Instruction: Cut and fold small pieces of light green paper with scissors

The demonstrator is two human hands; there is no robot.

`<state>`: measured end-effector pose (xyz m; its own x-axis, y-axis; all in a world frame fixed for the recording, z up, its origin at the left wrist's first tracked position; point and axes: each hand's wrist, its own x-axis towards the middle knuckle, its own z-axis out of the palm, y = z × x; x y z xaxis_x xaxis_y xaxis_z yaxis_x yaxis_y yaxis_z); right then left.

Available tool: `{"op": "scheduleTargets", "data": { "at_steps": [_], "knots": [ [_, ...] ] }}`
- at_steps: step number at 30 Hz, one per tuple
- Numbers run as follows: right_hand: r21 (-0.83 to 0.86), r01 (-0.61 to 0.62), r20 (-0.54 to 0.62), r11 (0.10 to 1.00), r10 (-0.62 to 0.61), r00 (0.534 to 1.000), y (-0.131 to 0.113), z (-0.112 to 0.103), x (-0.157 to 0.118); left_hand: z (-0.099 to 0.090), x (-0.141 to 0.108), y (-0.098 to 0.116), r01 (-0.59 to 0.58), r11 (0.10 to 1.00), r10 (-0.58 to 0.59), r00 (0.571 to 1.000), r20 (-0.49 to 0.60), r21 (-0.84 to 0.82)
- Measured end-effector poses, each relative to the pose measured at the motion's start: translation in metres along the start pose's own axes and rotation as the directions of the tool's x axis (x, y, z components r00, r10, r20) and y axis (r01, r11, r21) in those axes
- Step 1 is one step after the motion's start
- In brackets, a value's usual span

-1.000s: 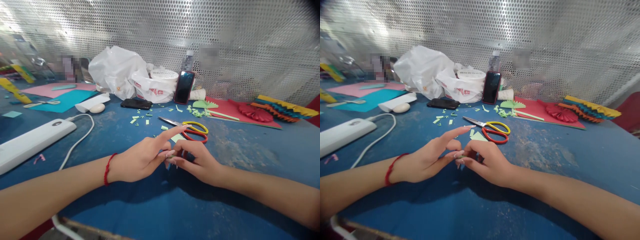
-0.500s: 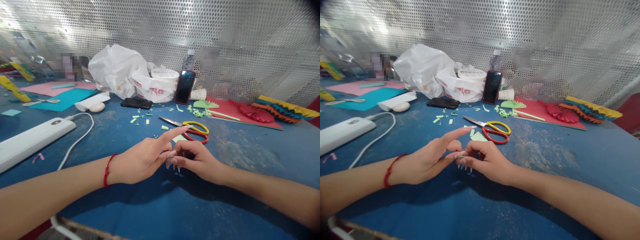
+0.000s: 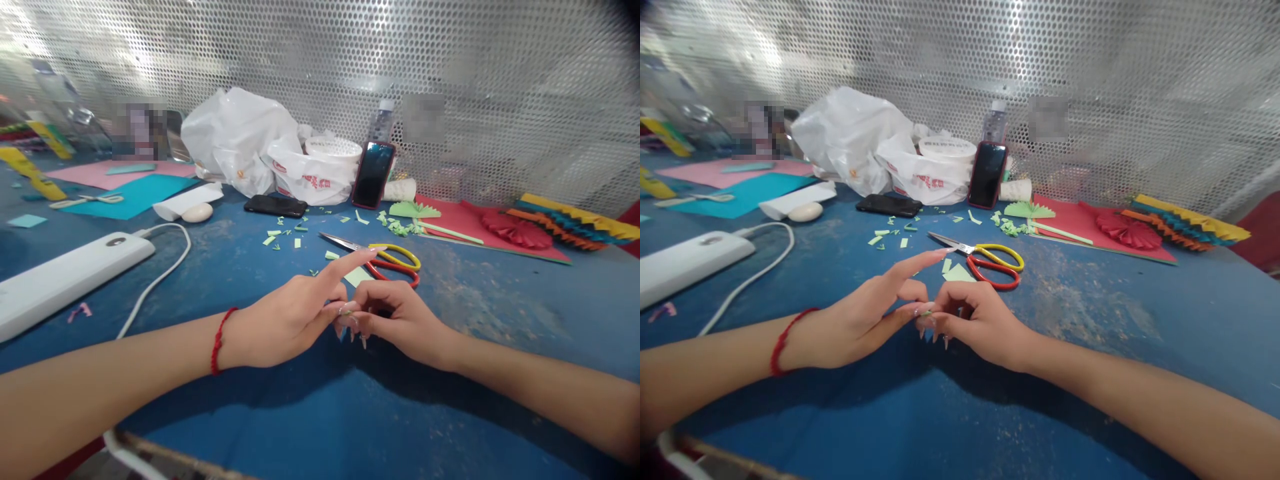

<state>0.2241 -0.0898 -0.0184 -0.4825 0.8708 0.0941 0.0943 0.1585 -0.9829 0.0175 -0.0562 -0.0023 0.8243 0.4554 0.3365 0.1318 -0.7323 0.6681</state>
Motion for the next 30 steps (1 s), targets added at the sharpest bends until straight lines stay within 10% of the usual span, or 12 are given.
{"op": "scheduleTargets", "data": {
  "at_steps": [30],
  "knots": [
    [0.044,-0.091,0.07,0.995,0.088,0.994,-0.007,-0.002,0.0028,0.0059,0.0041,0.0074,-0.098,0.985,0.101,0.995,-0.016,0.145]
  ]
}}
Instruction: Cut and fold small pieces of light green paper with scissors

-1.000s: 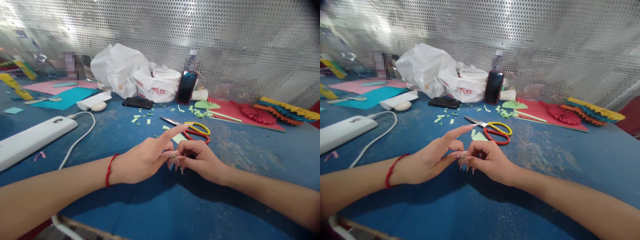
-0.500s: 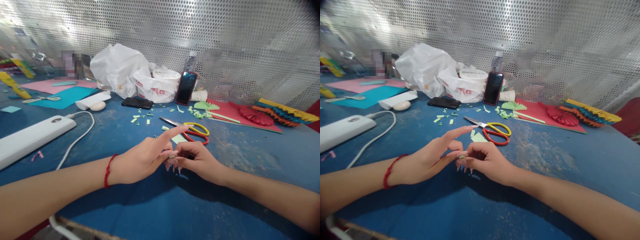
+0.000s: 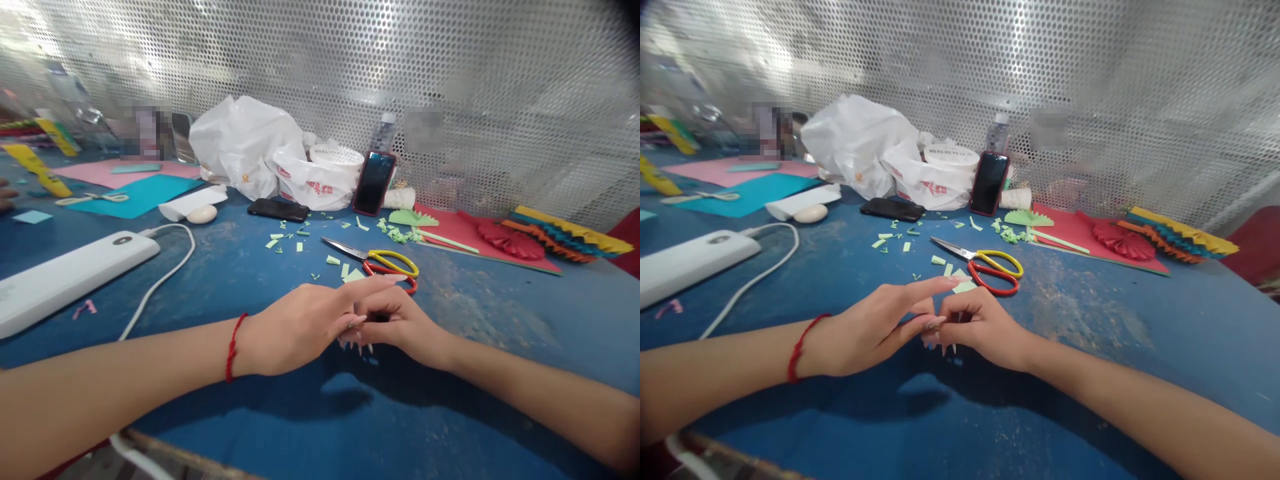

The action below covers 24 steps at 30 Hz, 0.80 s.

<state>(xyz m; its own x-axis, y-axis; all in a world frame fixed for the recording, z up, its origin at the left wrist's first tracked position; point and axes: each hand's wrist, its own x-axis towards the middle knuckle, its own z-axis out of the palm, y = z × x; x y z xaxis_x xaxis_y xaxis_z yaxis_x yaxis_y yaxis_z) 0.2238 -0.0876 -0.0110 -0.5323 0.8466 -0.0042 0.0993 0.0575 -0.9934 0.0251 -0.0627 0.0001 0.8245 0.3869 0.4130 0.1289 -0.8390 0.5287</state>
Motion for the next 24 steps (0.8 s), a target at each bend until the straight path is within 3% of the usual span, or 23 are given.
{"op": "scheduleTargets", "data": {
  "at_steps": [10,18,24],
  "knots": [
    [0.104,0.003,0.004,0.995,-0.004,1.0,0.008,0.001,0.004,-0.001,-0.001,-0.004,0.128,0.98,-0.13,0.992,-0.002,-0.151],
    [-0.029,0.038,-0.029,0.999,-0.039,0.999,0.008,-0.001,0.003,0.002,-0.001,-0.013,-0.056,0.971,0.042,0.997,-0.063,-0.231],
    [-0.043,0.06,-0.009,0.997,-0.061,0.998,0.004,-0.002,0.001,-0.001,0.0,-0.009,-0.008,0.961,-0.016,0.996,-0.085,-0.275]
  ]
}}
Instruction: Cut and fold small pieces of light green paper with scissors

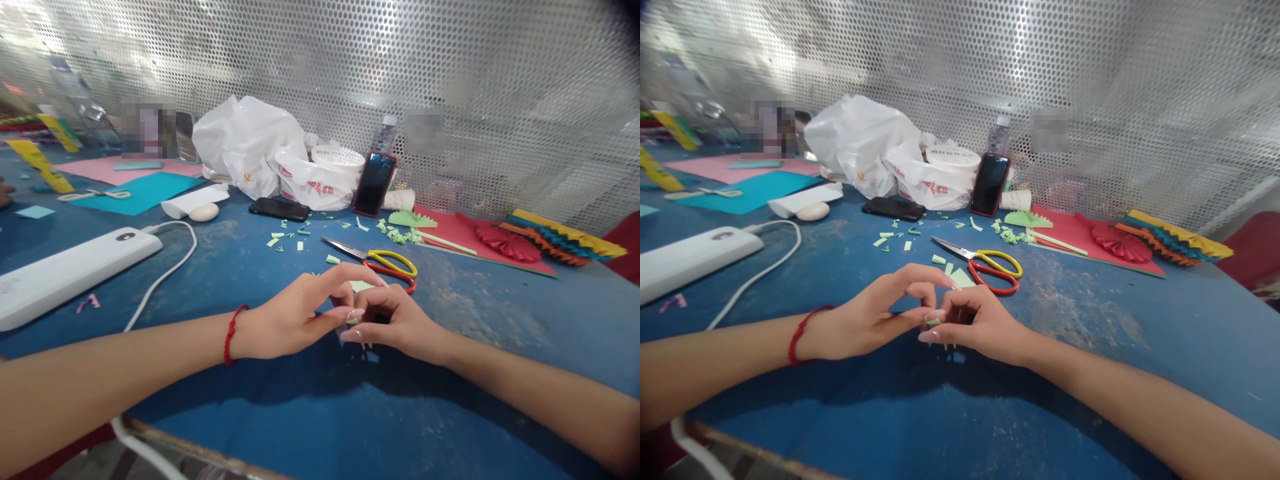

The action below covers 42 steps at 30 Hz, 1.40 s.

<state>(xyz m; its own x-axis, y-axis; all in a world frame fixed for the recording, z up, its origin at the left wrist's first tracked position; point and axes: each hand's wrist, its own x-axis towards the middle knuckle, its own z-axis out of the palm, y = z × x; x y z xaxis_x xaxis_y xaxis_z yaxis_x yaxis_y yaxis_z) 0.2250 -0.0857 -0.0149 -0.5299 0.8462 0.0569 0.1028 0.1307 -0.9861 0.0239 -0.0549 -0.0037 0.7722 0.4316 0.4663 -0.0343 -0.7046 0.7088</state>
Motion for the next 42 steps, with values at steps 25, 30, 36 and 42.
{"op": "scheduleTargets", "data": {
  "at_steps": [25,30,36,42],
  "knots": [
    [-0.004,0.13,0.005,0.992,-0.13,0.991,-0.004,0.004,-0.005,0.001,-0.001,0.002,-0.088,0.996,0.088,0.996,0.021,-0.01],
    [-0.07,0.079,-0.064,0.994,-0.083,0.995,-0.003,0.005,-0.006,-0.001,0.0,0.006,0.022,0.99,-0.024,1.0,-0.018,-0.137],
    [-0.289,0.276,-0.264,0.917,-0.353,0.897,-0.003,0.007,-0.007,-0.002,0.003,0.0,0.211,0.894,-0.215,0.976,0.034,-0.397],
    [-0.526,0.458,-0.198,0.717,-0.626,0.754,0.0,0.008,-0.011,-0.001,0.005,-0.004,0.253,0.784,-0.246,0.965,0.091,-0.567]
  ]
}}
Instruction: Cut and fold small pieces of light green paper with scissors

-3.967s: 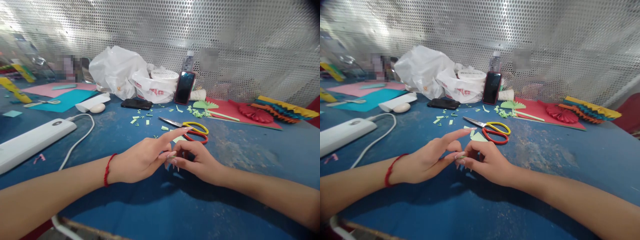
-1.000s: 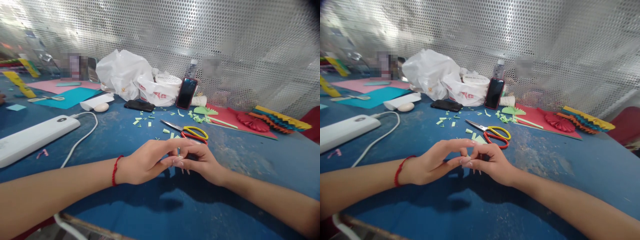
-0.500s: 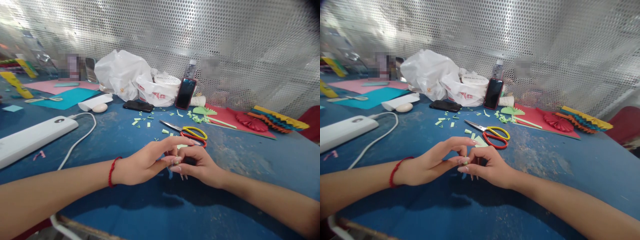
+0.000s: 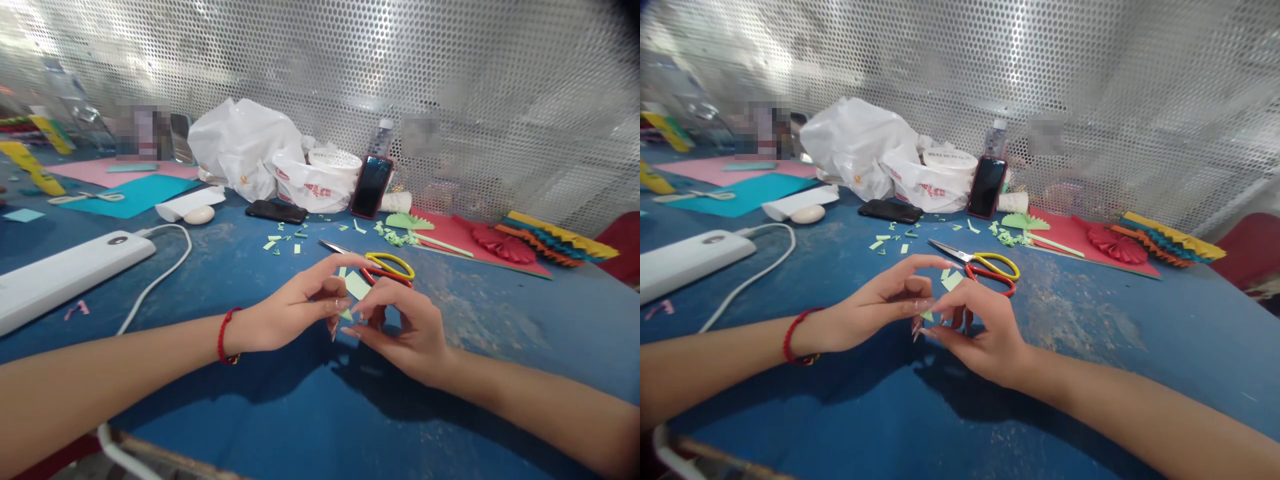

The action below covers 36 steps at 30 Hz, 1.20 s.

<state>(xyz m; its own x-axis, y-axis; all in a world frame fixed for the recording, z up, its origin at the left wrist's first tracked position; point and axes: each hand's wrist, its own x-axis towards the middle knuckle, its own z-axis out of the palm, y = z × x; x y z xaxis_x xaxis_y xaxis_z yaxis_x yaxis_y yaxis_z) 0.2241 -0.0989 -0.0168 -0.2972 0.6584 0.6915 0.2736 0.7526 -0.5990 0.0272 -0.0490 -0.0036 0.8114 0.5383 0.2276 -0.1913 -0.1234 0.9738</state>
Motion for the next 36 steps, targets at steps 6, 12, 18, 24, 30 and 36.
{"op": "scheduleTargets", "data": {
  "at_steps": [6,12,18,24,30,36],
  "knots": [
    [-0.205,0.169,0.025,0.964,-0.167,0.986,-0.0022,-0.0008,0.0018,0.0004,0.0002,0.0007,-0.009,1.0,0.009,1.0,-0.026,0.019],
    [-0.207,0.173,0.033,0.963,-0.169,0.985,-0.0003,-0.0008,0.0037,0.0001,0.0016,0.0012,0.014,1.0,-0.013,0.999,-0.034,0.005],
    [-0.195,0.147,-0.006,0.97,-0.151,0.988,0.003,-0.0013,0.0041,0.0,0.0023,-0.0004,0.025,0.999,-0.024,0.999,-0.032,0.025],
    [-0.147,0.053,-0.027,0.988,-0.057,0.998,0.003,-0.0027,0.0049,-0.0004,0.001,-0.0005,0.017,0.999,-0.016,0.999,-0.034,0.048],
    [-0.105,-0.016,-0.029,0.994,0.013,1.0,0.0027,-0.0034,0.0063,-0.0012,0.001,-0.0017,0.021,0.997,-0.016,0.998,-0.063,0.079],
    [-0.104,-0.061,-0.015,0.993,0.06,0.998,0.0023,-0.0032,0.0067,-0.0021,-0.0007,-0.0041,0.022,0.993,-0.017,0.999,-0.048,0.118]
  ]
}}
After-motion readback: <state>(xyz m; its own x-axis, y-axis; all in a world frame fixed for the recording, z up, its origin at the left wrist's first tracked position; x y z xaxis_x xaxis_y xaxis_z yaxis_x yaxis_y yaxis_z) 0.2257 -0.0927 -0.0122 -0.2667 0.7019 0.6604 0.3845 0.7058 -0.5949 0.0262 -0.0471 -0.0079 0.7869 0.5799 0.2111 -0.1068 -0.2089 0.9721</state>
